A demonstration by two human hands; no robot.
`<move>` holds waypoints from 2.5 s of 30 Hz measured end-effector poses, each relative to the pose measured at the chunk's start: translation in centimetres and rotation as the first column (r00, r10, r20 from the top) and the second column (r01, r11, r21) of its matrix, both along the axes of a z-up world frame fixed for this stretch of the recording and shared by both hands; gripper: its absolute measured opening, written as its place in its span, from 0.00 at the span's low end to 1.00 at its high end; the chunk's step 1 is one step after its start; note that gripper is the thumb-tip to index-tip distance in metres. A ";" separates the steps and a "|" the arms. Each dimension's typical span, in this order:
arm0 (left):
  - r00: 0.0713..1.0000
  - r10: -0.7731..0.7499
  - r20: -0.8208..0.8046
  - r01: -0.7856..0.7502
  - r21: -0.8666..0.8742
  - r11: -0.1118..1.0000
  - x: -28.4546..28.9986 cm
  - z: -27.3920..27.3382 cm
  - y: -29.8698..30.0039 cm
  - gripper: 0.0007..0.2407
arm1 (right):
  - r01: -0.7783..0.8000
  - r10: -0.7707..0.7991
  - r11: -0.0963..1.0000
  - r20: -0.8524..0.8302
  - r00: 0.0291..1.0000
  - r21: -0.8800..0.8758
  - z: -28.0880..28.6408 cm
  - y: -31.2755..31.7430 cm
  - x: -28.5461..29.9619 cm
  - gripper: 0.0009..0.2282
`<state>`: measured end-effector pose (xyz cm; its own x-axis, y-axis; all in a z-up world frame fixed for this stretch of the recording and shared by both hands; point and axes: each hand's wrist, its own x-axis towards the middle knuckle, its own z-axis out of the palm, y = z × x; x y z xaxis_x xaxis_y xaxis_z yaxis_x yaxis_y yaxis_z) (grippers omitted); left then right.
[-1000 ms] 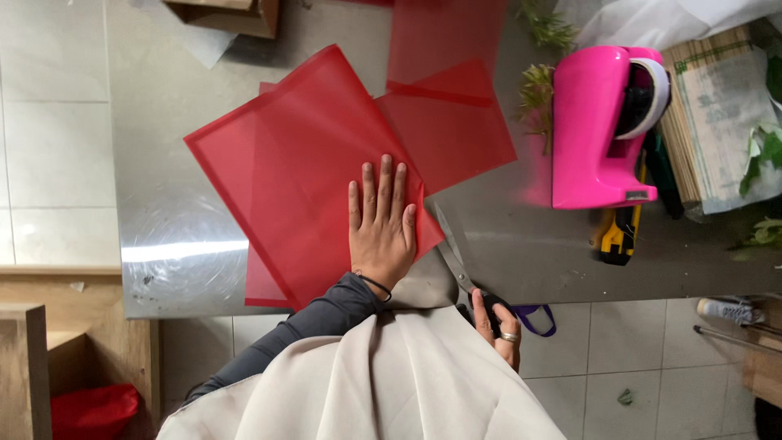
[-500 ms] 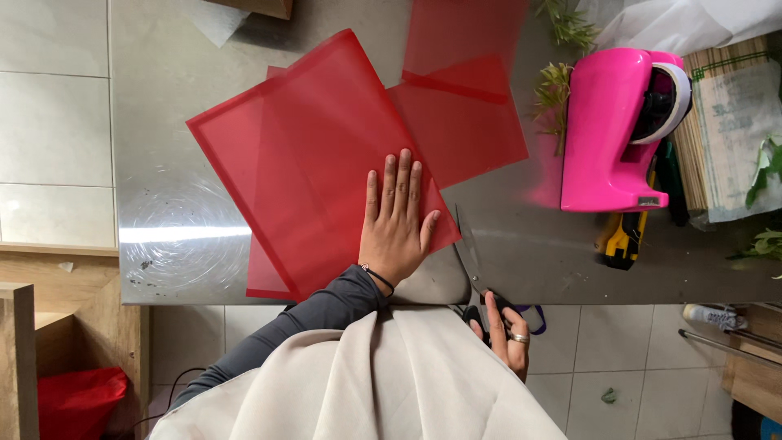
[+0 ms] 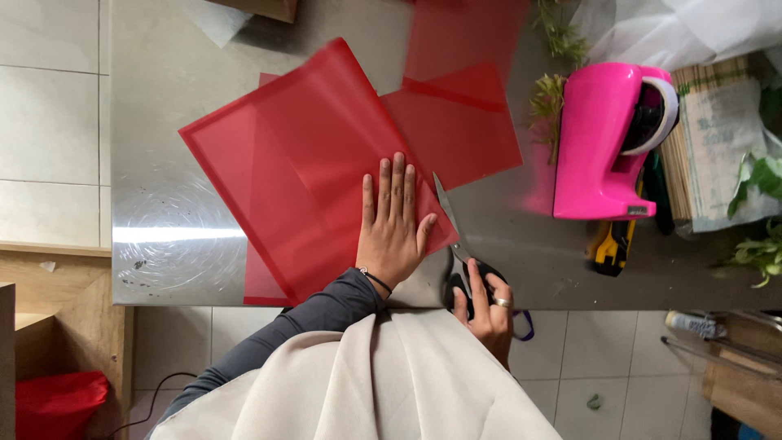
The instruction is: The person wraps a floral bouquet by cutting pieces of red translucent paper and folding them around the base of the arrangement.
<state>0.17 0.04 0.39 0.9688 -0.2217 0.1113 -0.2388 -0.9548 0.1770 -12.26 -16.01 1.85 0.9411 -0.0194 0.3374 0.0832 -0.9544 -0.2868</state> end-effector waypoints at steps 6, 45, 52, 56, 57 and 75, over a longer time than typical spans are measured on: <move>0.998 -0.013 0.068 0.026 -0.196 0.980 -0.1 -0.1 0.5 0.30 | -0.129 0.122 0.988 0.081 0.989 0.083 0.3 2.1 5.6 0.19; 0.918 0.250 0.309 -0.242 -0.064 0.968 7.2 -3.5 -2.8 0.22 | 0.090 -0.092 0.996 0.129 0.987 0.022 3.3 -5.1 0.8 0.17; 0.928 0.314 0.202 -0.326 0.029 0.945 7.7 -3.3 -3.8 0.23 | 0.031 -0.028 0.999 0.101 0.995 -0.029 2.6 -3.4 -3.6 0.16; 0.932 0.320 0.173 -0.329 0.027 0.944 7.7 -3.3 -3.9 0.23 | 0.029 -0.028 1.000 0.087 0.996 -0.010 1.5 -3.3 -3.0 0.17; 0.929 0.323 0.178 -0.333 0.029 0.942 7.7 -3.3 -3.8 0.23 | 0.010 -0.008 1.000 0.099 0.995 -0.020 1.5 -3.3 -2.6 0.17; 0.938 0.309 0.156 -0.318 0.034 0.948 7.7 -2.8 -3.7 0.23 | 0.017 -0.013 0.999 0.119 0.993 -0.030 0.5 -3.2 -1.9 0.17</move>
